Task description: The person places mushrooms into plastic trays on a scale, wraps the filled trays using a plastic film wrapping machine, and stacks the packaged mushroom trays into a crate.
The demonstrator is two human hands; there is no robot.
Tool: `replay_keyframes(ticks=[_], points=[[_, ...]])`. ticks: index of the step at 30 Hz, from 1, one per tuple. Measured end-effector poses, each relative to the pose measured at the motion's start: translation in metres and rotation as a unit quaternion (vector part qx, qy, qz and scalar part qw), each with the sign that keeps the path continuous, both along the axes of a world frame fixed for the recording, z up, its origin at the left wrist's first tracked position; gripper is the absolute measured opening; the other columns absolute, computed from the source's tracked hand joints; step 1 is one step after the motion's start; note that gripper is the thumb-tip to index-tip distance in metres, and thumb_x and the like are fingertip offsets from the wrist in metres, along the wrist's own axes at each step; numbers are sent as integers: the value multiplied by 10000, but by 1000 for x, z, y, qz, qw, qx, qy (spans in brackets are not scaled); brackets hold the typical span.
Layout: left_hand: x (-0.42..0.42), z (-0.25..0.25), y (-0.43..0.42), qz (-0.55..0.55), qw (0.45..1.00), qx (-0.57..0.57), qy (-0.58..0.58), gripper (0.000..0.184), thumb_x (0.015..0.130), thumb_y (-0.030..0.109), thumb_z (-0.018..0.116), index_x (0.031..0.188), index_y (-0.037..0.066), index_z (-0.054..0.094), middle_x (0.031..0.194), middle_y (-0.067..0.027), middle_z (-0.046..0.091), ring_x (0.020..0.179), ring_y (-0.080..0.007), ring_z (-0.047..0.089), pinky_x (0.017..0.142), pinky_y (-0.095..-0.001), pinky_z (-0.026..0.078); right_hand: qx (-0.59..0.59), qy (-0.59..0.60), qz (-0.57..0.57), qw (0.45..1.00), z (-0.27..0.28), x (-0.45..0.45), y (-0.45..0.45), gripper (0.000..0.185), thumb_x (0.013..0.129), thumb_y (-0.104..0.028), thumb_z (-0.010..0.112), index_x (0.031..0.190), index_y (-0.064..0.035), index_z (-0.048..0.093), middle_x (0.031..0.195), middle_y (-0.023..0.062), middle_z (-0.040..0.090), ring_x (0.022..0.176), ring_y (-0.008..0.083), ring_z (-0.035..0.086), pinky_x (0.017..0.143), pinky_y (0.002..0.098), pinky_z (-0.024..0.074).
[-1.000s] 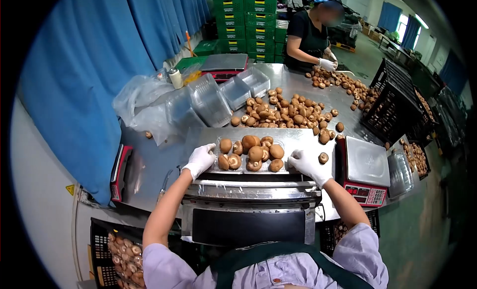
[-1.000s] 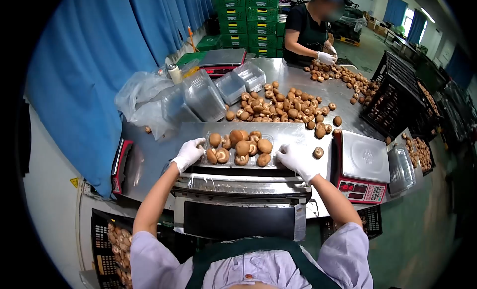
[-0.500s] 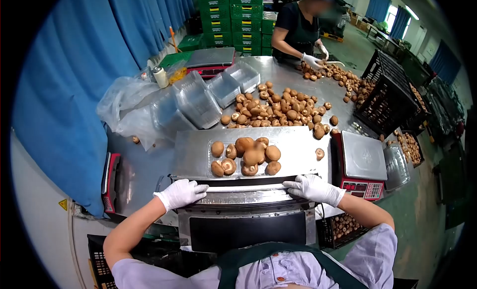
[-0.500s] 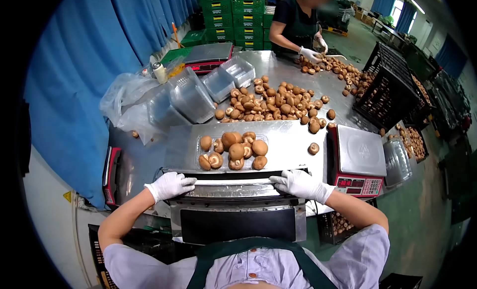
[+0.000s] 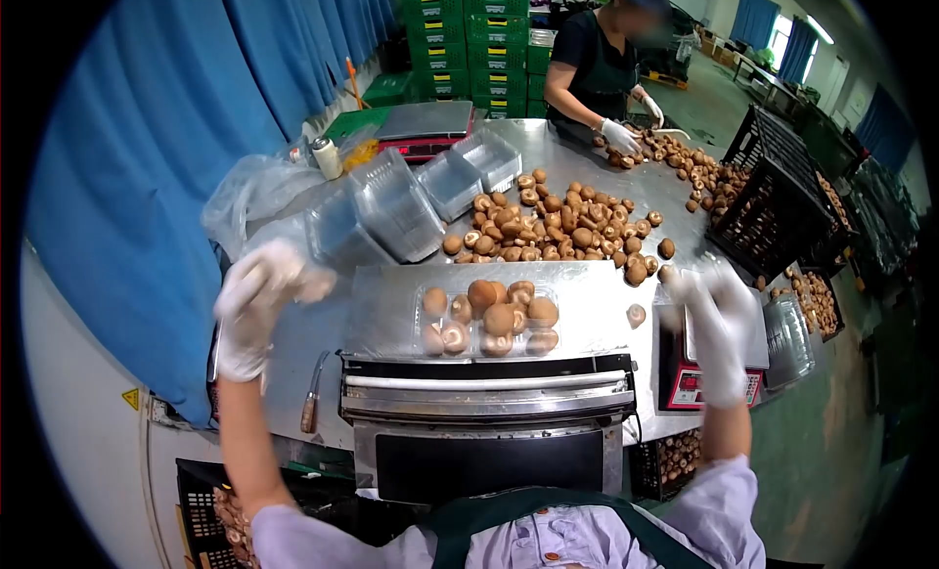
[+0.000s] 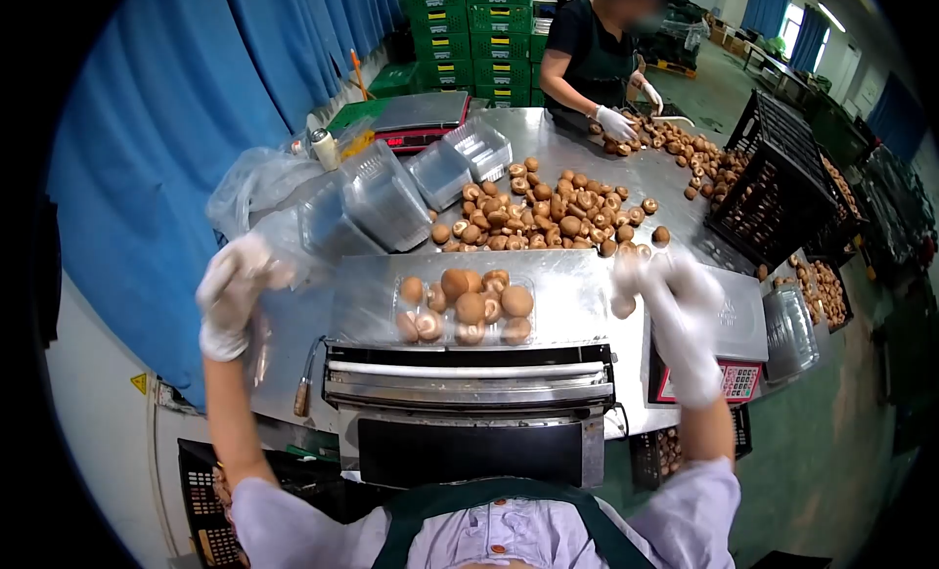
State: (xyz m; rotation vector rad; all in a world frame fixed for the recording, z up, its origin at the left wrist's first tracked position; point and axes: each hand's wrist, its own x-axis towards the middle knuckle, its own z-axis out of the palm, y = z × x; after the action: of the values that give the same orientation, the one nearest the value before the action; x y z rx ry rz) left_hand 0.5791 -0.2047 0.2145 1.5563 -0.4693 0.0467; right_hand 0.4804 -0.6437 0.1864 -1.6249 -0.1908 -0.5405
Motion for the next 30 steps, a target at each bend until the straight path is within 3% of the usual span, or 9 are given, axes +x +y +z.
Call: replay_keyframes(ticks=[2,8,12,13,16,17,22,26,30], points=[[53,-37,-32,-27,991,-122,40,224,866,89,522,1049,-36,554,1066,-128,600,1000,-257,607,959,-326,444,27,9,-40,999,-7,68,25,120,899,-81,586,990,-21,635,1007,82,661,936,132,630,768,223,493],[125,-206,-54,8,882,453,-128,476,857,209,588,1284,25,488,1428,-180,366,1282,-300,413,1061,-330,334,-443,48,41,894,-190,168,18,423,857,-107,600,1252,5,495,1369,218,426,1228,334,467,1010,354,403],[89,-190,-49,-32,919,389,-56,459,930,286,511,1281,-8,483,1357,-158,464,1215,-240,491,1016,-310,383,-371,117,64,919,-147,123,22,307,926,-161,539,1167,26,571,1235,205,556,1118,304,560,964,316,428],[83,-188,-47,-54,956,287,31,467,952,321,490,1278,-12,487,1319,-145,508,1173,-223,527,991,-308,410,3,184,151,971,-174,122,28,310,940,-239,539,1067,29,627,1023,144,654,931,231,615,850,288,472],[73,-187,-32,-155,908,145,362,483,959,375,485,1265,1,510,1220,-99,570,1056,-169,577,916,-290,463,-160,386,13,908,-136,103,32,345,939,-316,542,900,7,655,763,86,638,673,150,578,629,268,479],[66,-188,-37,-84,901,117,410,432,955,377,499,1223,42,545,1133,-67,589,967,-145,590,839,-286,499,3,447,6,895,-138,98,40,354,930,-352,546,776,-42,621,583,49,561,497,123,502,472,245,408],[50,-184,-39,-35,895,-42,442,343,943,331,534,1143,55,571,993,-33,601,849,-129,590,731,-261,520,-7,395,-19,918,-155,90,35,302,916,-302,553,776,-45,624,558,70,549,457,137,523,447,270,423],[43,-181,-46,80,939,95,321,269,940,266,522,1068,41,595,904,-37,632,726,-113,620,604,-238,524,-386,293,-57,873,-147,77,38,307,883,-267,520,867,6,660,736,198,647,707,323,645,694,379,502],[44,-202,-58,52,917,287,273,351,966,332,479,775,63,598,582,5,539,439,-81,488,400,-217,391,-316,288,-33,904,-151,73,44,336,905,-288,500,833,5,648,688,202,628,656,325,628,645,394,481]])
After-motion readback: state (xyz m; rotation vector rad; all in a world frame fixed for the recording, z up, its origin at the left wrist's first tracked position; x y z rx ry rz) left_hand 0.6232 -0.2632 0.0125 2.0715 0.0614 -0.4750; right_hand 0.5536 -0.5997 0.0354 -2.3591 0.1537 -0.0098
